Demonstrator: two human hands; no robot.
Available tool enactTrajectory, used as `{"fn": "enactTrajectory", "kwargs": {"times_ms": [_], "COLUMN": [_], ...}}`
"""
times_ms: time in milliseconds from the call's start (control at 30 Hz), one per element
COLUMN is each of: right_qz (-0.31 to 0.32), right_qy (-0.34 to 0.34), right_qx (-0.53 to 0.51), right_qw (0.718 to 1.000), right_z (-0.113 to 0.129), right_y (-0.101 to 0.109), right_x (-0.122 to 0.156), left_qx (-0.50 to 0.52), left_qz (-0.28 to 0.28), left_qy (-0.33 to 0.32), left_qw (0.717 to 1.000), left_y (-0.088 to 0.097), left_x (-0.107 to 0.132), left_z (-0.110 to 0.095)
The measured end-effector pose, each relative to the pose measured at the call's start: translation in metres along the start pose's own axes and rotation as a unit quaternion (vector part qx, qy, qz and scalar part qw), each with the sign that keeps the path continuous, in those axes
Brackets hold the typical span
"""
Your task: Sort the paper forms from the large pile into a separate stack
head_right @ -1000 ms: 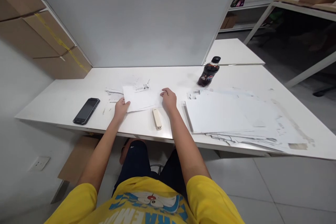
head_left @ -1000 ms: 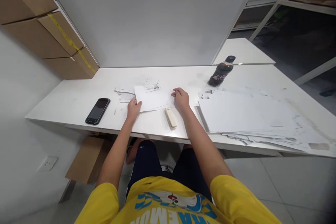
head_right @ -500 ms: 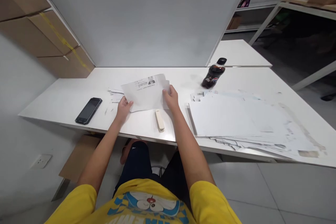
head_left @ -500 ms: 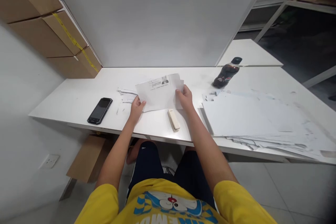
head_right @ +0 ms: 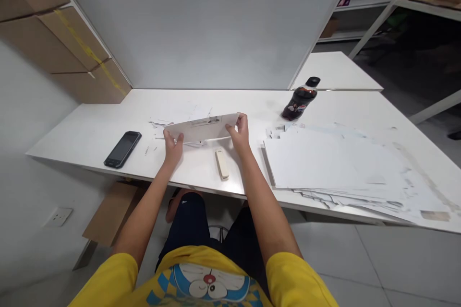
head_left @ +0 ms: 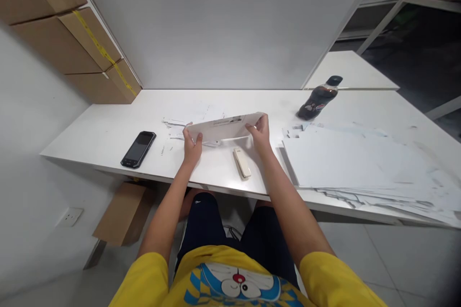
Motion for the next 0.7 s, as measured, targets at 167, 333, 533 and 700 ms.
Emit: {"fn": "enactTrajectory", "kwargs": {"times_ms": [167, 333, 533, 700], "right_qz": [-0.013, 0.002, -0.006, -0.015], "right_qy": [-0.034, -0.087, -0.117, -0.139], "right_qx": [0.014, -0.008, 0.021, 0.094], "right_qw": [0.999, 0.996, 0.993, 0.986], "right_z": [-0.017, -0.029, -0.038, -0.009], "right_y": [-0.006, -0.013, -0.012, -0.007], "right_x": [0.001, 0.000, -0.005, -0.002], "left_qx": [-0.056, -0.097, -0.115, -0.106], "left_qz": [0.035, 0.063, 0.056, 0.068], "left_qy": [0.024, 0.064, 0.071, 0.079], "left_qw": [0.998, 0.991, 0.989, 0.989], "left_y": [-0.005, -0.007, -0.008, -0.007], "left_x": [-0.003, -0.009, -0.013, -0.013], "left_z": [0.001, 0.005, 0.003, 0.001]}}
Point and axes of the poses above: each hand's wrist, its own x-axis away from the middle knuckle, its own y-axis out of the back of the hand, z = x × y, the point moved 4 cm from there along -x, towards the middle knuckle, and after that the axes turned 8 degrees about y, right-handed, at the moved point
